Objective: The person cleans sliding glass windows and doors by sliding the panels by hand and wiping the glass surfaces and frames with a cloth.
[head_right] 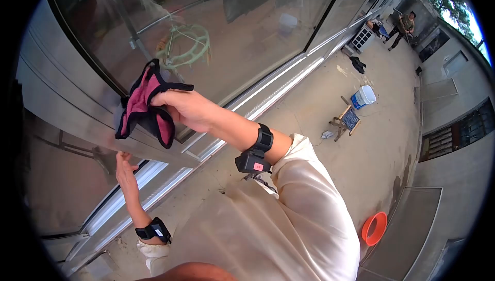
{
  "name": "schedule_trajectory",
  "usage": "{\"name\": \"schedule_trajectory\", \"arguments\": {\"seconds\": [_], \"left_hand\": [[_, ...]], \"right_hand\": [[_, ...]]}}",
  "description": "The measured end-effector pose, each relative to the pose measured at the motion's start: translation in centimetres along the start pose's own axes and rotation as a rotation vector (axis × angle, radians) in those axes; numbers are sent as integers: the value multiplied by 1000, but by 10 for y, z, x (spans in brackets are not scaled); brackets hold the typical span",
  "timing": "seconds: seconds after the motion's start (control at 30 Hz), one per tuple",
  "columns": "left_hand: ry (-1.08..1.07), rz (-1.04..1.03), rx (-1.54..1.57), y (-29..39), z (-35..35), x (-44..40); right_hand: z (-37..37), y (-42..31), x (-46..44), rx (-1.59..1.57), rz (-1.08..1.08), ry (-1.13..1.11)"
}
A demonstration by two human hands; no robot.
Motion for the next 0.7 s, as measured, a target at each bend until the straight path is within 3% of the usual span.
{"name": "schedule_trajectory", "arguments": {"seconds": [0.03,0.1,0.17,0.27,0.33,0.4,0.47,0.53,0.6,0.7], "left_hand": [[25,10,53,-11,1,2],[39,36,210,-20,-4,9],[367,-56,169,-3,-9,26],[283,-63,262,-10,-38,61],[-76,-14,428,25,-84,62],[-251,67,901,33,-140,67],[-352,121,984,28,-180,69],[-457,177,1073,39,-204,69],[-370,424,1187,58,-224,60],[-347,512,1128,60,-258,57]], "right_hand": [[2,-17,4,-14,222,-58],[7,-39,18,-412,459,-394],[10,-40,35,-378,529,-512],[60,23,51,-402,231,-261],[88,72,61,-384,63,-159],[104,104,71,-493,-68,-120],[110,116,83,-620,-201,-29],[126,113,96,-620,-150,-32],[146,105,115,-615,-113,-1],[200,116,142,-585,-104,-12]]}}
Point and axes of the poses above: each hand's wrist, its own x-axis away from the middle knuckle, its own z-axis out of the back of the hand, y = z × x, the point moved 4 cm from there along -x, towards the middle knuckle, and after that the axes turned 4 degrees about -y, right-handed, at the moved point
